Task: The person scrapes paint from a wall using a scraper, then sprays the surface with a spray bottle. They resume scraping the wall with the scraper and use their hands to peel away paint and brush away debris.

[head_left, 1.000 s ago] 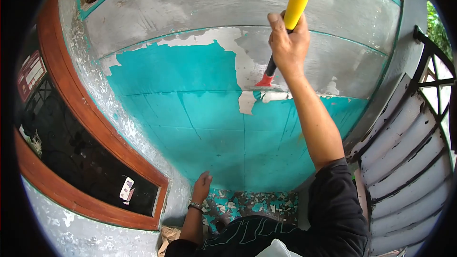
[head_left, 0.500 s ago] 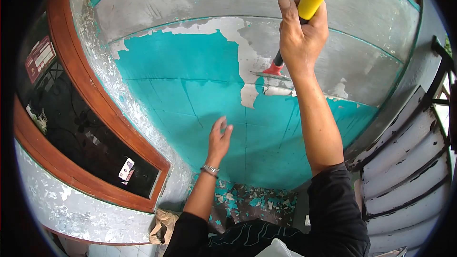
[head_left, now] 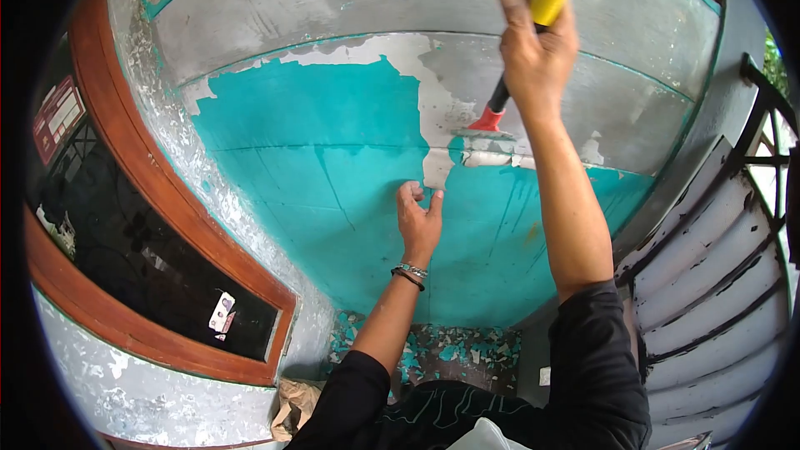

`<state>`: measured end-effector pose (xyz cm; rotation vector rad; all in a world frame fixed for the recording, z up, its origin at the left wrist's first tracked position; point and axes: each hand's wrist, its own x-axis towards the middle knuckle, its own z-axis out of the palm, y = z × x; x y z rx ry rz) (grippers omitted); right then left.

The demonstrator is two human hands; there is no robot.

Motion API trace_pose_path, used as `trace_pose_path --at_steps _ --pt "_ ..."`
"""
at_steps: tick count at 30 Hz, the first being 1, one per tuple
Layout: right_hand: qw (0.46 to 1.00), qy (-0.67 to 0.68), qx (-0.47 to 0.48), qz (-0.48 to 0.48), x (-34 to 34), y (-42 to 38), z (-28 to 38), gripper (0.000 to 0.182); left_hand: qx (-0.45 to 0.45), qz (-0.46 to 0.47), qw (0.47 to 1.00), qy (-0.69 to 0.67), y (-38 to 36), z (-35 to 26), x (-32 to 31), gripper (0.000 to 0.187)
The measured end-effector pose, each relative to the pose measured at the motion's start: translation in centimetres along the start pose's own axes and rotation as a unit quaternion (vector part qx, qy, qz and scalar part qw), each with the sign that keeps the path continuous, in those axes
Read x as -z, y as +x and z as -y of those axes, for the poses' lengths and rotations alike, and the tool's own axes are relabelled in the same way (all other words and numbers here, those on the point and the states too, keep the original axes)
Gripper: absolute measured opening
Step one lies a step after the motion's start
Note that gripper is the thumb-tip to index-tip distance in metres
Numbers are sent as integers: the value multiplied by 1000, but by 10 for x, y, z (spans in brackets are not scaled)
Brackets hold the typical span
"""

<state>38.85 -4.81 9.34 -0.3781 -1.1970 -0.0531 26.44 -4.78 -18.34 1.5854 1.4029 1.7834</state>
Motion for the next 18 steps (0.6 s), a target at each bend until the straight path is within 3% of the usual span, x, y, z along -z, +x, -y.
trace_pose_path --at_steps 1,8,10,11,12,17,18 --pt "999 41 -11 -12 1 3 11 23 -3 -11 1000 12 3 -3 -3 44" --pt "1000 -19 3 -1 -4 -12 2 24 -25 -49 996 73 8 -12 -12 31" --pt "999 32 0 -1 0 -4 13 25 -49 -75 994 64 11 -6 -14 25" --pt "999 35 -36 3 1 -7 13 26 -49 -74 994 62 11 -3 -15 25" --pt "999 -51 -7 -6 -1 -12 -1 26 -59 -59 994 72 11 2 -16 22" --pt "997 31 -66 15 -2 -16 6 26 -89 -31 991 96 15 2 -9 18" --pt "994 64 -90 11 -4 -13 11 27 -79 17 992 98 15 1 -5 16"
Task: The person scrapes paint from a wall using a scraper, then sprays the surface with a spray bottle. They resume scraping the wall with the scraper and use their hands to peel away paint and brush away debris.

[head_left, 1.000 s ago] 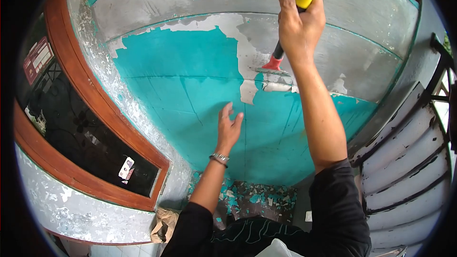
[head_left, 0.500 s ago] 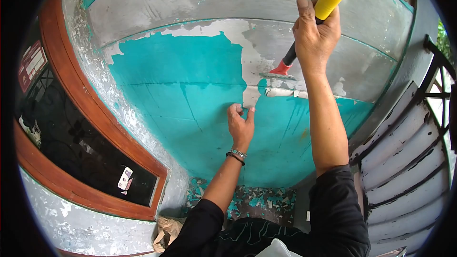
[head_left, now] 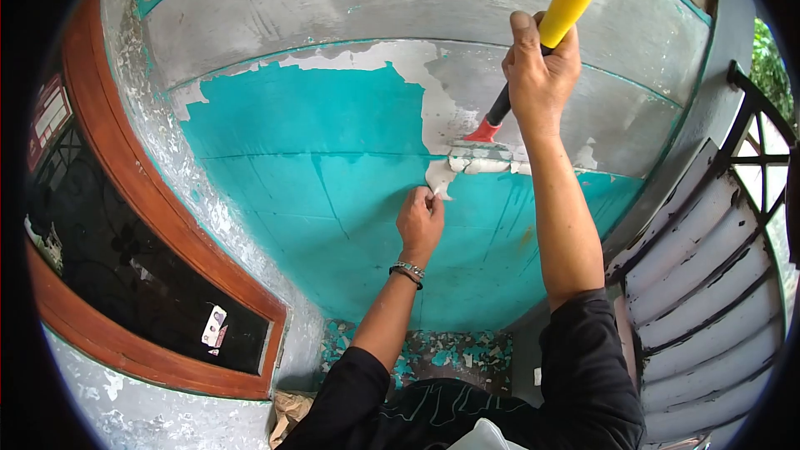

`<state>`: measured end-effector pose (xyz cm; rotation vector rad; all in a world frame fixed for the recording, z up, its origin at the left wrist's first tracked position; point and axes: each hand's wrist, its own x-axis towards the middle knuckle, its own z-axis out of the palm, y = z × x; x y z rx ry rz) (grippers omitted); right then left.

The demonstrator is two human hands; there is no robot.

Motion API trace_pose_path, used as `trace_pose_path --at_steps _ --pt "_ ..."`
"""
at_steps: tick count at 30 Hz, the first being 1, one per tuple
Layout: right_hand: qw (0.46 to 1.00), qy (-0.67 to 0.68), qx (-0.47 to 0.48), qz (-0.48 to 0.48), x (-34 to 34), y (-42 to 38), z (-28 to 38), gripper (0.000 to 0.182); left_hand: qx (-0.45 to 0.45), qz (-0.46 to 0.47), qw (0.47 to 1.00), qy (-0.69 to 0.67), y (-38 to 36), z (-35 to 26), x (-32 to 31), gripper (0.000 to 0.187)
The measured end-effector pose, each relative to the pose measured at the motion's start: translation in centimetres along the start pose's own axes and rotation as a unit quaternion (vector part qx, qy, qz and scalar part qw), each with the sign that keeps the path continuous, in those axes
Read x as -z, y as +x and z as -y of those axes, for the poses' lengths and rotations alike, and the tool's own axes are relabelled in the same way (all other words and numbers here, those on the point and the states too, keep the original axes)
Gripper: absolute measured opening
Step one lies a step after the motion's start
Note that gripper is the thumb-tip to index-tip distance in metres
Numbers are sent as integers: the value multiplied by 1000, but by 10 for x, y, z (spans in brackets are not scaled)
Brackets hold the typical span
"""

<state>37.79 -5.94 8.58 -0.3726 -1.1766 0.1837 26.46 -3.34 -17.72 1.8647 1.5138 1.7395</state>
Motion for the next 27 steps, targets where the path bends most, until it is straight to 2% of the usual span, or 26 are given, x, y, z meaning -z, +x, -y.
trace_pose_path --at_steps 1,4,5,6,7,8,9,11,12,13,14,15,16,18,19,20,21,22,24,25,26,27 --pt "1000 -1 9 2 -3 -1 0 27 6 51 999 -1 -3 1 4 15" --pt "995 -79 46 37 -11 -10 -21 28 0 107 994 7 -21 10 14 16" --pt "997 -49 29 52 -6 -11 -22 28 -1 110 994 5 -30 15 19 16" --pt "997 -53 29 49 0 -13 -13 28 -8 193 981 27 -42 24 26 16" --pt "997 -45 -13 64 11 -16 -2 27 -18 276 960 48 -51 32 33 17" --pt "995 -39 -53 80 24 -18 11 27 -23 281 958 44 -58 40 38 17" --pt "994 -63 -80 48 40 -27 26 25 -20 307 951 12 -66 47 43 21" --pt "987 -115 -115 19 74 -57 55 18 15 339 940 -31 -63 51 48 37" --pt "979 -158 -127 -3 94 -79 59 17 -14 278 960 -40 -53 39 47 39" --pt "973 -199 -118 26 129 -108 52 24 -42 213 975 -51 -40 22 47 40" --pt "965 -234 -118 12 153 -143 50 26 -119 143 983 -6 -26 6 44 44" --pt "952 -258 -168 -1 173 -179 54 24 -196 73 977 37 -12 -8 40 48" --pt "935 -308 -175 -25 192 -219 57 22 -201 81 976 29 2 -18 34 48" --pt "898 -335 -280 -53 206 -287 83 20 -289 48 945 146 17 -34 15 61" --pt "872 -358 -326 -74 217 -322 95 21 -296 64 944 132 12 -34 3 61" --pt "852 -365 -358 -109 218 -349 110 20 -321 91 924 185 6 -29 -11 62" --pt "826 -408 -376 -102 220 -371 128 19 -347 116 900 236 -1 -27 -25 64" --pt "821 -410 -383 -107 219 -389 145 20 -358 133 898 219 -14 -26 -34 64" --pt "775 -382 -483 -142 222 -418 175 26 -435 333 832 85 -61 -21 -37 56" --pt "767 -524 -371 -32 225 -420 185 33 -424 383 820 38 -89 -15 -36 53" --pt "710 -606 -358 33 225 -419 200 33 -414 432 801 -8 -120 -11 -32 50" --pt "684 -643 -345 33 223 -418 208 35 -314 530 786 -55 -152 -12 -23 49"
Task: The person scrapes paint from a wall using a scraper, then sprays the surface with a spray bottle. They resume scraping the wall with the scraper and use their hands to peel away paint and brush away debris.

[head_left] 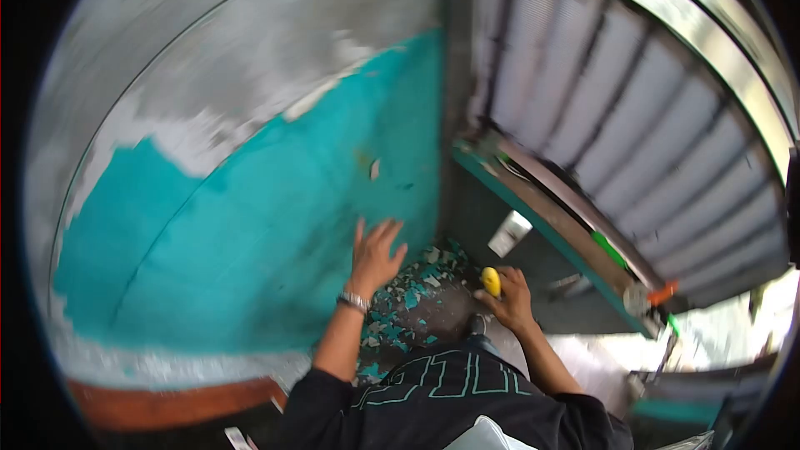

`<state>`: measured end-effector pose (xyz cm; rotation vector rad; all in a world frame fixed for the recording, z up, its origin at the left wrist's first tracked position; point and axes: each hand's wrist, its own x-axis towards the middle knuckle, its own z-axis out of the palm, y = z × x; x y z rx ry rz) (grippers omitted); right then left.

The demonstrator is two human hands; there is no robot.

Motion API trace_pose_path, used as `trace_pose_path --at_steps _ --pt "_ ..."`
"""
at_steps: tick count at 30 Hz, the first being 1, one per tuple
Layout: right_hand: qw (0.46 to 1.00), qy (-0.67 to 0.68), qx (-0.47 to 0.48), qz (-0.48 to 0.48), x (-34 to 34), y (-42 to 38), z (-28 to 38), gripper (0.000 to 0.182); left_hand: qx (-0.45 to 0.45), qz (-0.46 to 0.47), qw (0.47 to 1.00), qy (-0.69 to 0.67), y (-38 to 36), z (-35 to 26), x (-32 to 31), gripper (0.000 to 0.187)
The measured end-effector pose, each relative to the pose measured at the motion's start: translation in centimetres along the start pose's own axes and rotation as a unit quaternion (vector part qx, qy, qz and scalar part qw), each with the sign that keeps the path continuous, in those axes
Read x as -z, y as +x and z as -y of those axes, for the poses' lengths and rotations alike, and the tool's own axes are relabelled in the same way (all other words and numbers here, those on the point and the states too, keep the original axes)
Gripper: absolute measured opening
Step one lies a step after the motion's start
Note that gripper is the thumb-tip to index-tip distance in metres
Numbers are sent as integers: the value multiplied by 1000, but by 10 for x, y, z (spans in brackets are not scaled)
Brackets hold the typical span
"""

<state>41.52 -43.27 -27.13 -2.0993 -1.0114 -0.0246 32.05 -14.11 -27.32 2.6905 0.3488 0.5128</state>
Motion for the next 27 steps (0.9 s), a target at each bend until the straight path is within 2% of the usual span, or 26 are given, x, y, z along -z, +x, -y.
trace_pose_path --at_steps 1,2,3,4,5,6,7,9,10,11,12,13,14,16,18,19,20,21,22,23,24,25,26,27 --pt "999 -42 1 -16 4 -4 1 36 62 71 989 -112 -18 -16 -20 49" --pt "999 -25 -17 -35 3 -6 0 36 99 159 950 -250 -35 -27 -39 52" --pt "998 -7 -31 -51 -2 -7 -6 36 144 245 881 -377 -50 -36 -58 56" --pt "997 22 -32 -66 -9 -8 -14 35 135 265 878 -376 -62 -44 -73 56" --pt "997 39 5 -60 -15 -9 -22 35 215 367 724 -543 -73 -49 -84 62" --pt "997 56 22 -48 -19 -9 -22 36 287 439 523 -672 -76 -55 -91 69" --pt "996 71 42 -36 -23 -7 -16 37 285 445 523 -668 -76 -67 -90 69" --pt "991 88 97 0 -39 -8 -19 40 334 348 404 -777 -76 -94 -93 76" --pt "988 85 124 42 -42 -10 -18 43 411 249 355 -802 -76 -90 -107 69" --pt "982 81 149 83 -44 -12 -18 45 403 247 250 -845 -84 -59 -137 55" --pt "977 79 149 130 -48 -14 -17 50 412 208 256 -850 -78 -64 -134 46" --pt "981 75 132 119 -37 -15 -15 50 420 171 263 -852 -70 -71 -131 37" --pt "980 102 133 105 -23 -15 -14 50 426 189 262 -845 -68 -67 -138 37" --pt "980 146 121 60 8 -23 -27 52 445 139 446 -764 -72 -48 -148 27" --pt "987 30 56 -145 49 -51 -57 54 470 151 460 -738 -76 -31 -144 25" --pt "961 -81 -57 -257 69 -77 -77 55 492 150 472 -716 -77 -24 -142 24" --pt "905 -67 -154 -390 87 -98 -101 55 506 159 491 -691 -82 -14 -144 25" --pt "843 -38 -201 -498 102 -126 -134 56 520 168 509 -664 -89 -5 -149 27" --pt "799 -56 -260 -540 123 -156 -162 62 530 171 517 -650 -96 -1 -153 28" --pt "766 -105 -290 -564 145 -177 -177 67 529 173 517 -651 -107 6 -158 28" --pt "772 -110 -292 -553 161 -189 -188 74 503 208 578 -607 -116 10 -161 28" --pt "783 -109 -288 -540 176 -194 -201 81 475 231 637 -562 -121 15 -166 28" --pt "810 -72 -289 -505 184 -198 -216 85 492 258 667 -497 -115 -9 -148 35" --pt "843 -26 -280 -458 187 -195 -236 90 502 213 668 -506 -127 -3 -155 35"
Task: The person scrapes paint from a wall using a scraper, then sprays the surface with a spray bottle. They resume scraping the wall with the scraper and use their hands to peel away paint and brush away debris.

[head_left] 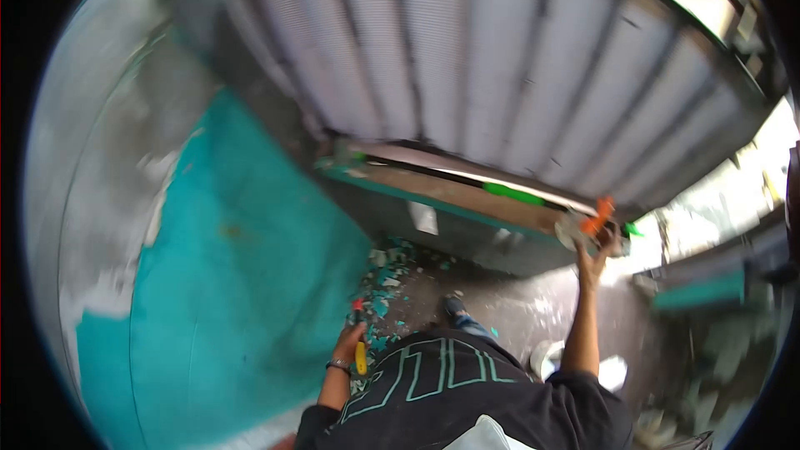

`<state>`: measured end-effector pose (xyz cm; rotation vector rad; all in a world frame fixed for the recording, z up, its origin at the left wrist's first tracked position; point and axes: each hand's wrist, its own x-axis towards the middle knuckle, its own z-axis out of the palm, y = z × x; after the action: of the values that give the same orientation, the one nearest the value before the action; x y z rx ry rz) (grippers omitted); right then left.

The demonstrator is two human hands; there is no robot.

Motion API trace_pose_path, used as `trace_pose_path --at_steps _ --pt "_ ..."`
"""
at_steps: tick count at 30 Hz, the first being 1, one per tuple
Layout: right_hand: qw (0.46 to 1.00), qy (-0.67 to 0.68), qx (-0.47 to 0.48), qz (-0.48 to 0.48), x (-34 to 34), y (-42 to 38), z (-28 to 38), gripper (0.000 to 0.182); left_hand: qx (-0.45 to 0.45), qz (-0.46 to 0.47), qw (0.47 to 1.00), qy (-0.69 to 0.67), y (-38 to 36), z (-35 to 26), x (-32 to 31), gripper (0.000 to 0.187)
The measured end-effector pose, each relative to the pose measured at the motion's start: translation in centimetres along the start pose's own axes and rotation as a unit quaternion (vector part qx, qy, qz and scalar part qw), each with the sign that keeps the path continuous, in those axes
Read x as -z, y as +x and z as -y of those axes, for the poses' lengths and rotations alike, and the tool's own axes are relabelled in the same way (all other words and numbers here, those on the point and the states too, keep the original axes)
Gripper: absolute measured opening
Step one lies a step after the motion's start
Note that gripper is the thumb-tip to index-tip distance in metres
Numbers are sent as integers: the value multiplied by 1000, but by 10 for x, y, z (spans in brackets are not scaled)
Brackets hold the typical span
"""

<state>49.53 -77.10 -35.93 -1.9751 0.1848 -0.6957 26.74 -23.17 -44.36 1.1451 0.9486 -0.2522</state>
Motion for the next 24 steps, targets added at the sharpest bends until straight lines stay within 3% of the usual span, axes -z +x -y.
trace_pose_path --at_steps 1,2,3,4,5,7,9,10,11,12,13,15,16,18,19,20,22,24 --pt "997 9 73 -7 -10 13 -11 91 -36 11 990 139 10 19 10 38" --pt "996 -2 80 -45 -24 26 -55 85 -58 10 960 274 20 37 24 41" --pt "992 -74 89 -56 -31 41 -74 76 -30 26 937 348 27 48 38 44" --pt "955 -203 199 -81 -35 56 -84 70 3 46 907 418 26 55 48 50" --pt "934 -241 253 -80 -34 70 -99 65 -1 4 926 378 13 61 51 50" --pt "950 -137 269 -74 -38 82 -115 52 12 -18 855 519 -9 71 55 53" --pt "983 -66 170 23 -47 61 -57 49 39 -46 867 494 -24 94 63 53" --pt "964 -60 253 52 -55 56 -63 49 65 -43 864 497 -28 106 66 54" --pt "967 -58 218 120 -58 43 -30 49 89 -45 874 476 -39 113 67 53" --pt "951 3 274 144 -76 28 -6 51 115 -41 880 458 -52 120 68 53" --pt "920 -8 361 152 -111 25 -29 57 116 -46 882 454 -60 136 74 53" --pt "920 170 99 339 -147 -40 78 61 123 -72 904 404 -69 169 79 51" --pt "903 190 101 373 -178 -58 107 64 123 -73 903 405 -74 173 78 51" --pt "804 268 129 514 -213 -80 195 67 187 -72 881 429 -88 184 75 57" --pt "754 309 68 576 -231 -89 233 62 202 -78 896 387 -91 195 76 59" --pt "732 354 106 572 -251 -100 266 58 204 -81 896 386 -94 212 73 59" --pt "688 425 179 561 -294 -110 317 52 145 -201 938 244 -100 240 68 62" --pt "667 463 204 547 -328 -116 364 49 154 -203 942 220 -108 251 66 59"
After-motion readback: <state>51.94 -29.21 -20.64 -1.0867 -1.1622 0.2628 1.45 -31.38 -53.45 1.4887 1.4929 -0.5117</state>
